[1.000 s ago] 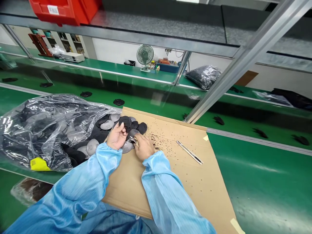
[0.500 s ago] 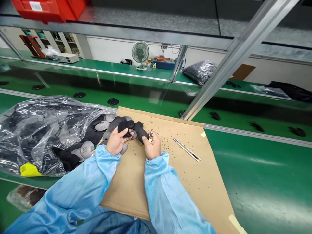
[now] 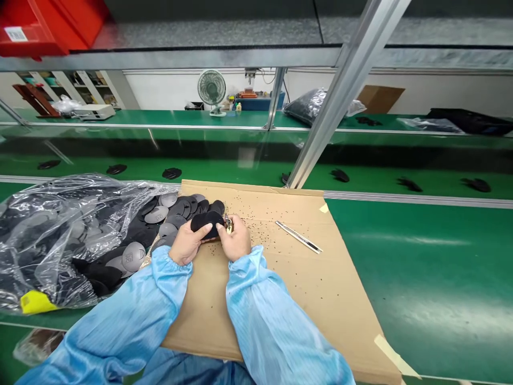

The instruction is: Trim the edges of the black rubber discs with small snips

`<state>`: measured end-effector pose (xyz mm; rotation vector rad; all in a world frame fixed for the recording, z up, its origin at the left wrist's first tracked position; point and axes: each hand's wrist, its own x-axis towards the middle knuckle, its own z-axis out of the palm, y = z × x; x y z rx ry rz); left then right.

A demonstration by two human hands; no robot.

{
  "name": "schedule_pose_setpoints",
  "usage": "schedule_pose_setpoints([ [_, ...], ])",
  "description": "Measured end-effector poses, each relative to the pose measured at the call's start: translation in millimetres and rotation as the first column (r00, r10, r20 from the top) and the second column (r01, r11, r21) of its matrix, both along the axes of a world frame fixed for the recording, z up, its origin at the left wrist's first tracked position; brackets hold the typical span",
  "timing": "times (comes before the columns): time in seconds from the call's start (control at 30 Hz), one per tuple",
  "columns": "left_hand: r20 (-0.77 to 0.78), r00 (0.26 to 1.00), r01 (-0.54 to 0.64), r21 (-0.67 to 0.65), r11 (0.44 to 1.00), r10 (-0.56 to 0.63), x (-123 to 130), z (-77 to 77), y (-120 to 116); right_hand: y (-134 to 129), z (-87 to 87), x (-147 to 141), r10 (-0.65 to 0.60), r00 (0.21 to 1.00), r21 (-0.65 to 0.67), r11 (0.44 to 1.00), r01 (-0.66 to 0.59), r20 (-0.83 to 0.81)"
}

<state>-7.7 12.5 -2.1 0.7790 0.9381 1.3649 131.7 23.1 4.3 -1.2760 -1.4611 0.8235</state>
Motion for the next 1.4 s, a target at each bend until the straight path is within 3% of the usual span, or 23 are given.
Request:
schedule_pose_setpoints([
  [0.3, -0.021, 0.999, 0.047, 0.04, 0.998, -0.047, -3, -1.3, 0, 5, -4.1, 0, 0.093, 0.97, -0.073, 0.991, -0.112, -0.223],
  [0.6, -0.03, 0.997, 0.074, 0.091, 0.993, -0.072, -1, 0.4, -1, 2, 3.8, -2, 0.076, 0.91, -0.054, 0.993, -0.107, -0.407],
  [0.73, 0.078, 0.994, 0.076, 0.06, 0.995, -0.081, 1, 5.3, -1, 2, 2.4, -1, 0.053, 0.948, -0.035, 0.997, -0.068, -0.314],
  [0.9, 0.25, 0.963, 0.138, -0.149, 0.979, -0.098, -7, 6.9, 5, -4, 0.3, -5, 0.192, 0.941, 0.05, 0.981, -0.186, -0.278],
  [1.0, 0.308, 0.942, 0.199, -0.206, 0.958, -0.13, -12, 7.3, 6, -8, 4.0, -6, 0.173, 0.973, 0.129, 0.98, -0.154, -0.151],
  [1.2, 0.342, 0.913, 0.302, -0.205, 0.931, -0.221, -10, 9.9, 0, -12, 10.4, -5, 0.129, 0.99, 0.316, 0.938, -0.141, 0.06],
  [1.4, 0.245, 0.959, 0.171, -0.09, 0.981, -0.144, -4, 7.6, -1, -13, 8.7, -7, 0.083, 0.99, 0.381, 0.917, -0.121, 0.117],
])
